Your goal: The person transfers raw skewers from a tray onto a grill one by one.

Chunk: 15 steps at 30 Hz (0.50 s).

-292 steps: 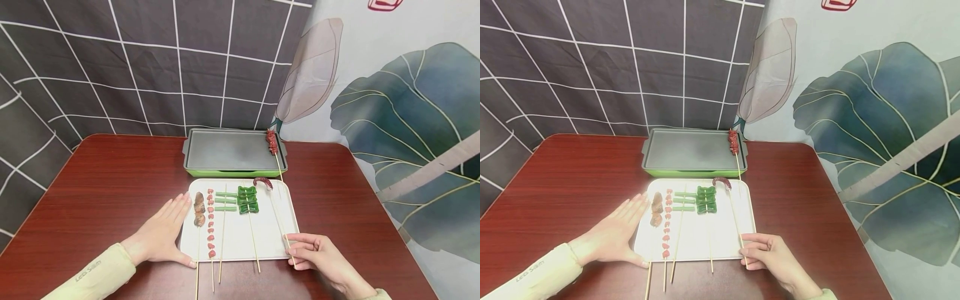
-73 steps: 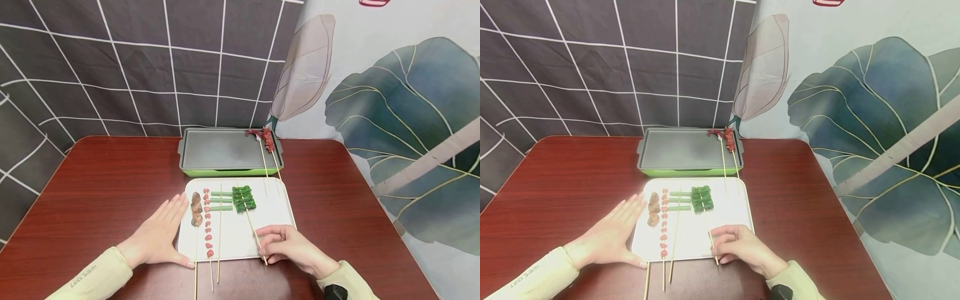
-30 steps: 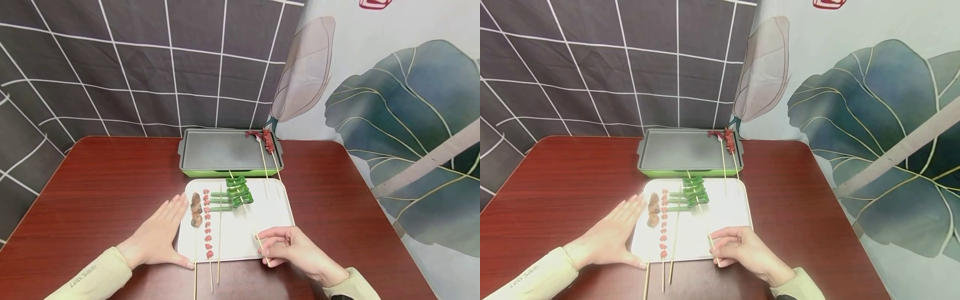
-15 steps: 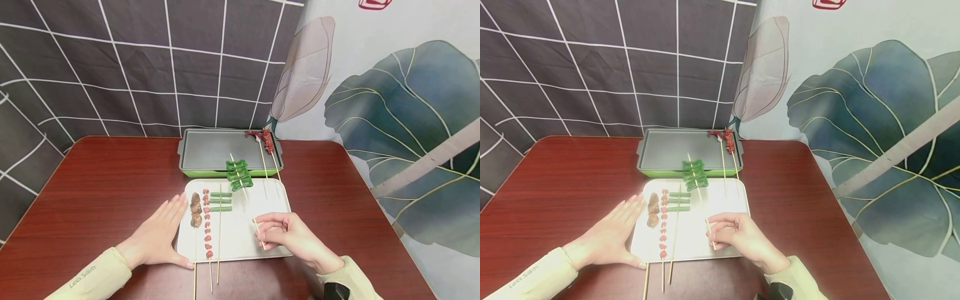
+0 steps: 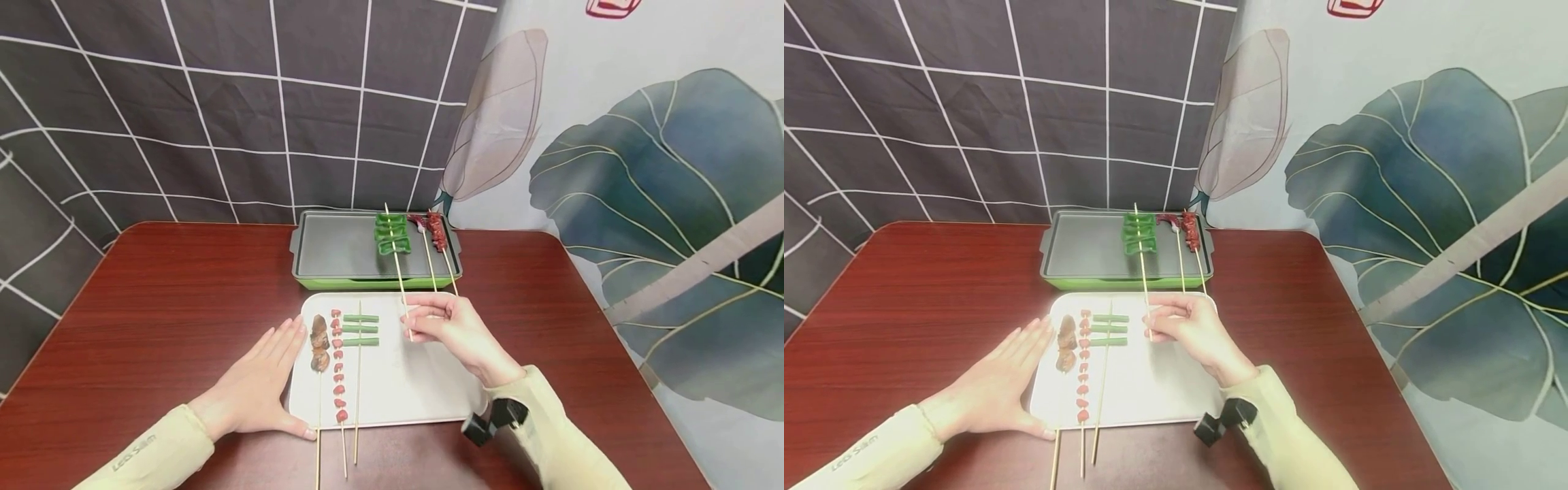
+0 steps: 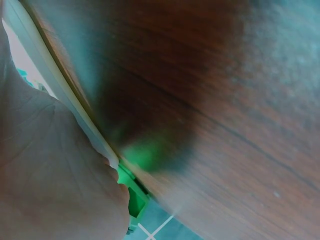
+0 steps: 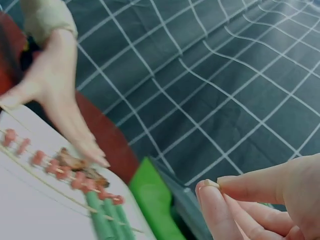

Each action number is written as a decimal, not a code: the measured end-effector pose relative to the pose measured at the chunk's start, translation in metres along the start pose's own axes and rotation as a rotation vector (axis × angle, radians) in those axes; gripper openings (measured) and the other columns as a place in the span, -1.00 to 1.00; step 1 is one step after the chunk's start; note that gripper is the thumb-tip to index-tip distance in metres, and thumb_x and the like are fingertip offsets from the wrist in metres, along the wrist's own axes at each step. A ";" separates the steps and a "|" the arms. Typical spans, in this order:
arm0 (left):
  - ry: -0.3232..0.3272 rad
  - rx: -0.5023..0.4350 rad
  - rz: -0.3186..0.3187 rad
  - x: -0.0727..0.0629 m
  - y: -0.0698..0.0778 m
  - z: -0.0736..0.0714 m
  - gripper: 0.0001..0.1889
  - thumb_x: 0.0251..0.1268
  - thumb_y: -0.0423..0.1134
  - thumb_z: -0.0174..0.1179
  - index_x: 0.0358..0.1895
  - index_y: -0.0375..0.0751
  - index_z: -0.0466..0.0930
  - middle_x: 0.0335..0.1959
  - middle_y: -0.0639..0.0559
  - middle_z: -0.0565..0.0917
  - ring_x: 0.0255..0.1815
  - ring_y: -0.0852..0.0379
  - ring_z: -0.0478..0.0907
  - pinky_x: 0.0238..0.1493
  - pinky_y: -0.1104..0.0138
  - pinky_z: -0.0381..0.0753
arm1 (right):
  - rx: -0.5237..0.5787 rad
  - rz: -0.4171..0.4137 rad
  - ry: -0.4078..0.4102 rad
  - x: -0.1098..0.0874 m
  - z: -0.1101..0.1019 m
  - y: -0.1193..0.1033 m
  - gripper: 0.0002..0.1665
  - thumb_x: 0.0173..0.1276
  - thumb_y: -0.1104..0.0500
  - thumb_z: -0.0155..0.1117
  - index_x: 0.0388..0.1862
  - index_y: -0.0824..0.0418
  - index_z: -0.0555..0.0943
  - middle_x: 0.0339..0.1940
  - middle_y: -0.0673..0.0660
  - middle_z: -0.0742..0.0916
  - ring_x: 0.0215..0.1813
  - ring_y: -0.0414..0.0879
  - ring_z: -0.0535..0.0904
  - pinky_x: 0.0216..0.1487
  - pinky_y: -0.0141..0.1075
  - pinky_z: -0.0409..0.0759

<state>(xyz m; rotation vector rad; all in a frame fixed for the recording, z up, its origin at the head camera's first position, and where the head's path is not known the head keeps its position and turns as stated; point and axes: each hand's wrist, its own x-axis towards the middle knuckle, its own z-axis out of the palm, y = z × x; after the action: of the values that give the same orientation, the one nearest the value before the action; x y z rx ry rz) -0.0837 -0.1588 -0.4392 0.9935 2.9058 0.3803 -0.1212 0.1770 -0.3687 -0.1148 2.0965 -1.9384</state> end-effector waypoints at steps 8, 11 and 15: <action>0.002 0.010 0.010 0.000 0.000 0.000 0.59 -0.32 0.82 0.04 0.54 -0.58 0.03 0.58 -0.43 0.05 0.60 -0.25 -0.01 0.57 -0.05 -0.01 | 0.011 0.001 0.044 0.029 -0.004 -0.014 -0.50 0.38 0.43 0.30 0.27 0.57 0.50 -0.05 0.44 0.73 -0.23 -0.11 0.76 -0.05 -0.21 0.74; -0.001 0.005 0.003 0.000 0.000 -0.001 0.59 -0.33 0.83 0.04 0.55 -0.57 0.02 0.59 -0.41 0.04 0.60 -0.26 -0.02 0.57 -0.05 -0.02 | -0.007 0.027 0.059 0.036 -0.007 -0.017 -0.51 0.39 0.43 0.28 0.27 0.55 0.51 -0.02 0.46 0.73 -0.22 -0.11 0.76 -0.05 -0.22 0.74; -0.005 -0.002 -0.004 -0.001 0.000 -0.002 0.60 -0.34 0.83 0.04 0.55 -0.55 0.01 0.60 -0.39 0.02 0.61 -0.25 -0.04 0.57 -0.05 -0.03 | -0.030 0.068 0.085 0.042 -0.011 -0.017 -0.52 0.38 0.44 0.28 0.26 0.54 0.53 -0.04 0.44 0.74 -0.24 -0.12 0.76 -0.08 -0.25 0.74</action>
<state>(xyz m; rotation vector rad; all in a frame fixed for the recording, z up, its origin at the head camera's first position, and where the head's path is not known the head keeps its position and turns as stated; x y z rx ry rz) -0.0830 -0.1593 -0.4377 0.9870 2.9020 0.3799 -0.1665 0.1751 -0.3578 0.0322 2.1543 -1.9045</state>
